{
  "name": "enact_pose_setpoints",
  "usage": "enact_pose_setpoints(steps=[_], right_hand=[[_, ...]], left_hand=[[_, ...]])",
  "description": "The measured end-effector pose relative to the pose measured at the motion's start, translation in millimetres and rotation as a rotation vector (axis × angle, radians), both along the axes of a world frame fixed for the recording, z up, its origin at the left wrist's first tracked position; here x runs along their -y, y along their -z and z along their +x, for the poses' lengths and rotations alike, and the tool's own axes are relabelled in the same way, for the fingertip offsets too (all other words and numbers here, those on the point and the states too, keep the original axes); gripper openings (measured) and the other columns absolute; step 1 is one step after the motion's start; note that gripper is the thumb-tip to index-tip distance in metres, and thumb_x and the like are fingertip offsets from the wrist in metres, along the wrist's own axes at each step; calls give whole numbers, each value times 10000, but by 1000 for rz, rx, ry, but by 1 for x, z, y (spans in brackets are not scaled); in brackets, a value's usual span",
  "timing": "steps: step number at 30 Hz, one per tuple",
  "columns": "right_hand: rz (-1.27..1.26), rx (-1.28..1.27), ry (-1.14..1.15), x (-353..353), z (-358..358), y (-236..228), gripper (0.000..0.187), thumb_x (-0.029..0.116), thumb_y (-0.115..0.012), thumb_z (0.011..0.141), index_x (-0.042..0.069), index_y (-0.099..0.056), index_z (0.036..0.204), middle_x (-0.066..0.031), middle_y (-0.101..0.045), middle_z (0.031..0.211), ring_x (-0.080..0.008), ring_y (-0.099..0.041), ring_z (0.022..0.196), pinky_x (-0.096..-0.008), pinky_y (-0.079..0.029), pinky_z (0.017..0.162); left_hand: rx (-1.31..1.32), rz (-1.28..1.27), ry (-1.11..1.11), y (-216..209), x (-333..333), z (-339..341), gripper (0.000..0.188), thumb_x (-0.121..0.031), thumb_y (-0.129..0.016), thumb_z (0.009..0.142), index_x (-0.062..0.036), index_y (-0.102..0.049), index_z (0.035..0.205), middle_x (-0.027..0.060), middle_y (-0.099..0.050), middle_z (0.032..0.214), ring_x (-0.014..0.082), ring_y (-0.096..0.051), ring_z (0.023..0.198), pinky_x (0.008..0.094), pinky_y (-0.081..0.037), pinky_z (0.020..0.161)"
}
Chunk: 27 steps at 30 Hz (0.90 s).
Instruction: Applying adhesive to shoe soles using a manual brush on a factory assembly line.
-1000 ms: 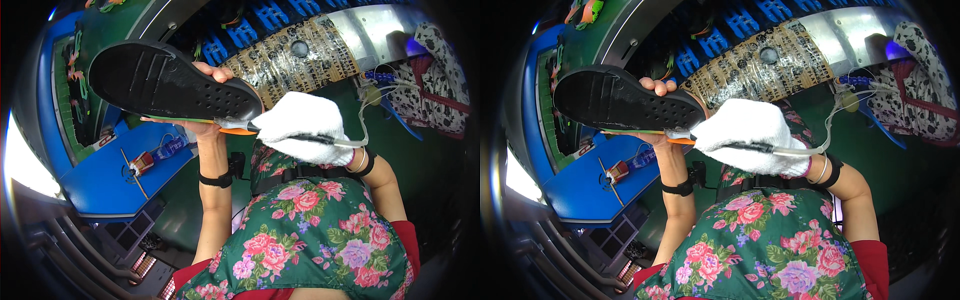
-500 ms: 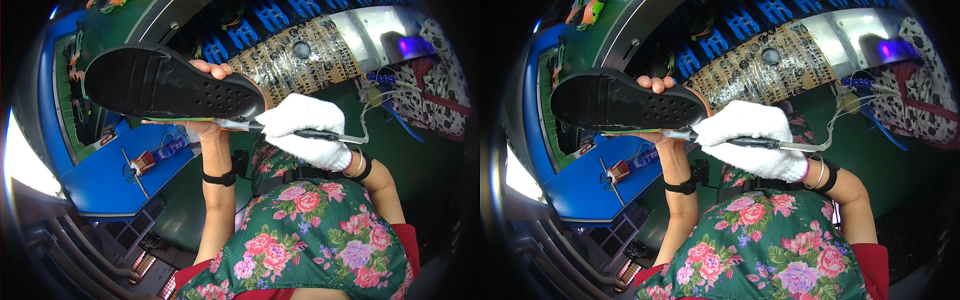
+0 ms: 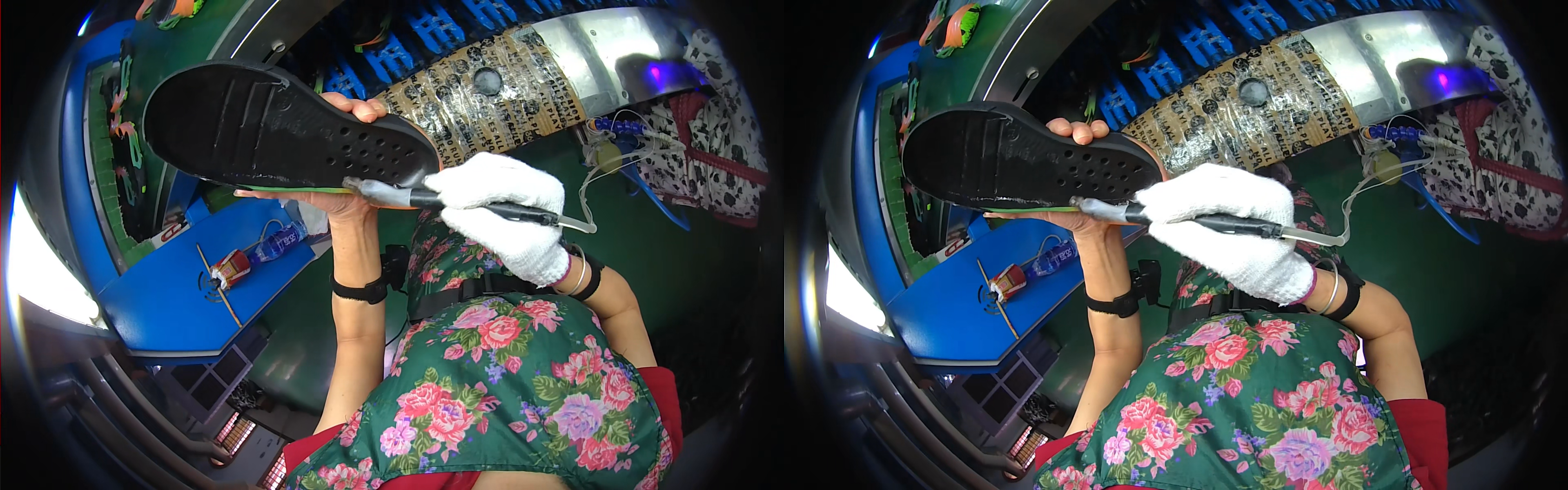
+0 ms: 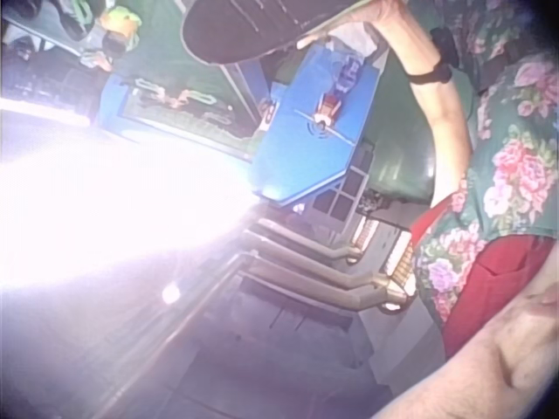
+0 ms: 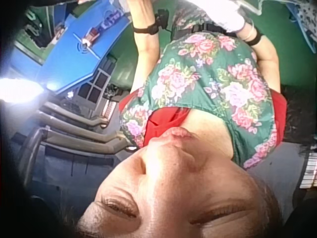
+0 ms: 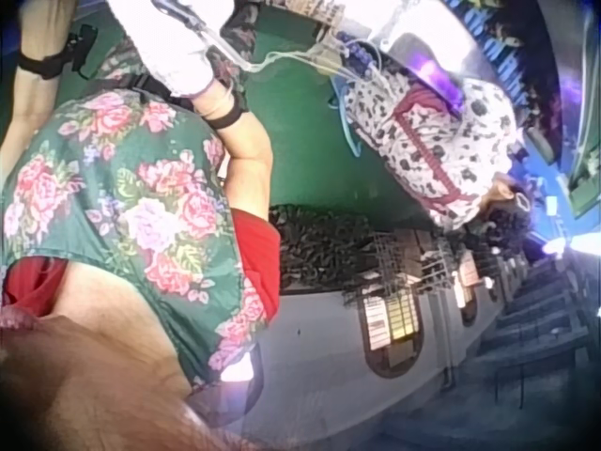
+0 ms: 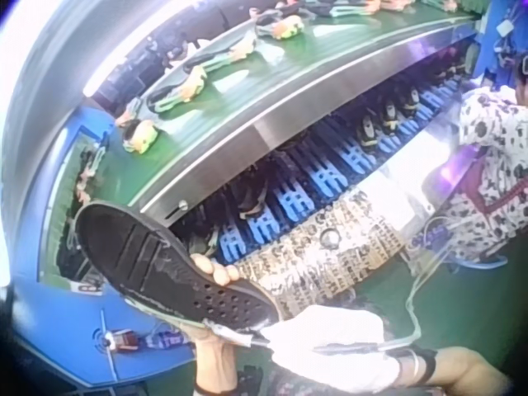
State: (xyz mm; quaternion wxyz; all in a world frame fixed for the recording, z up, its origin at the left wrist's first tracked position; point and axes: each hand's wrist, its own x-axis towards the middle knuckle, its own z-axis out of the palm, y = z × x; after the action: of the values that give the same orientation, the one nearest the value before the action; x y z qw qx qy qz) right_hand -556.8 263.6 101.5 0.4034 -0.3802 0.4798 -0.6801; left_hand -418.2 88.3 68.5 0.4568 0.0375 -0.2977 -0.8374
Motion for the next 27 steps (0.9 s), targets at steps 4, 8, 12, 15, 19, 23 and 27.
enact_pose_setpoints(steps=[4, 8, 12, 15, 19, 23, 27], right_hand=[[30, 427, -52, -2, 1, 0, 191, -25, -758, 850, -1, -766, 1040, -133, -758, 1093, -178, -719, 997, -320, -575, 869], [119, 289, 63, -3, -13, 0, 207, -19, -757, 851, -9, -766, 1058, -141, -761, 1083, -181, -726, 960, -314, -580, 841], [-99, -397, 118, -7, -25, 0, 137, -20, -775, 791, 9, -757, 924, -154, -769, 972, -247, -729, 831, -357, -579, 740], [-124, -461, 44, -10, -26, -1, 116, -12, -782, 783, 9, -770, 897, -149, -772, 956, -246, -735, 835, -348, -582, 759], [38, 173, -184, -11, -27, 1, 193, 0, -793, 822, -9, -779, 1014, -108, -771, 985, -152, -723, 851, -286, -579, 775], [95, 322, -124, -13, -28, 2, 198, -2, -784, 832, 1, -781, 1030, -110, -770, 987, -160, -726, 854, -284, -578, 773], [-146, -404, -76, -14, -28, 1, 163, 17, -806, 790, 26, -769, 948, -120, -768, 957, -240, -731, 833, -332, -573, 741]], left_hand=[[65, 55, -12, 0, -2, -1, 1311, -1047, -458, 581, 78, -579, 1244, 207, -664, 1093, 329, -649, 969, 479, -472, 953], [53, 33, 10, -9, -3, -6, 1304, -1044, -468, 579, 58, -583, 1267, 202, -664, 1099, 331, -646, 973, 478, -468, 951], [42, 24, 10, -18, -8, -12, 1317, -1061, -429, 575, 42, -579, 1280, 203, -668, 1084, 336, -643, 935, 465, -505, 873], [15, -1, 169, -22, -8, -13, 1190, -992, -479, 659, -63, -543, 1399, 206, -630, 1105, 334, -630, 987, 497, -475, 974], [37, -71, 194, -20, -7, -13, 1212, -1011, -443, 652, -31, -558, 1356, 208, -622, 1066, 324, -626, 940, 494, -481, 935], [127, 58, 181, -17, -7, -10, 1348, -1081, -390, 553, 42, -540, 1283, 218, -649, 994, 361, -641, 850, 468, -542, 776], [147, 84, 287, -17, -3, -7, 1307, -1047, -430, 591, 11, -507, 1355, 218, -643, 1010, 364, -649, 882, 482, -541, 805]])
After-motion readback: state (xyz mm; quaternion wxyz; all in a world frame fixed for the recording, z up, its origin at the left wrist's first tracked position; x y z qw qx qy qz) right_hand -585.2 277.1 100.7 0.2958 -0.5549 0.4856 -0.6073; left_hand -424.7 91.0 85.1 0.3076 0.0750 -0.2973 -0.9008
